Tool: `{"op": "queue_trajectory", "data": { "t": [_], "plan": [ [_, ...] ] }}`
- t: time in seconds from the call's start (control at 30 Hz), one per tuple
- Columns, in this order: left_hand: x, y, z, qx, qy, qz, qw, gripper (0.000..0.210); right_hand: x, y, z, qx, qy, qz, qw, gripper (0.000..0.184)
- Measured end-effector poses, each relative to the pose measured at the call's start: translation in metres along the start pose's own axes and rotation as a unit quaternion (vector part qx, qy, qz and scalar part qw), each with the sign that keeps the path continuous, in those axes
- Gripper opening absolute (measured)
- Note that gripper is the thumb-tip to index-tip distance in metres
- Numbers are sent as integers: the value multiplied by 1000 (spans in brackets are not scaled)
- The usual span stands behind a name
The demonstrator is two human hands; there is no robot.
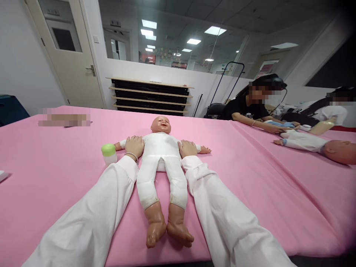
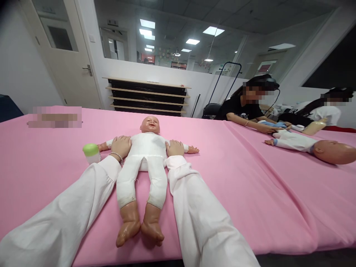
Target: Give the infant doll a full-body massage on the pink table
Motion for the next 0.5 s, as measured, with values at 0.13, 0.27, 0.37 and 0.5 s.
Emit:
{"op": "queue_trajectory", "data": {
  "t": [0.13,0.27,0.37,0.5],
  "plan": [
    [-2,5,-11,31,82,41,995,39,-4,3,12,-31,-72,44,996,44],
    [-2,12,-14,-16,113,101,988,41,-4,8,18,-5,-91,127,988,41],
    [0,15,-5,-80,43,131,987,46,0,9,7,63,7,145,987,47],
    [0,2,11,-101,-81,-10,992,48,3,-2,-13,126,117,-26,985,49]
  ]
}}
Point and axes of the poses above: each hand's wrist, its own x-axis towards the middle knuckle, its own y-axis out of the back of the hand, z = x × y, the point moved 4 cm from there along x, towards the middle knuckle, and after that the axes turned 5 degrees about y, right-handed, at the moved point
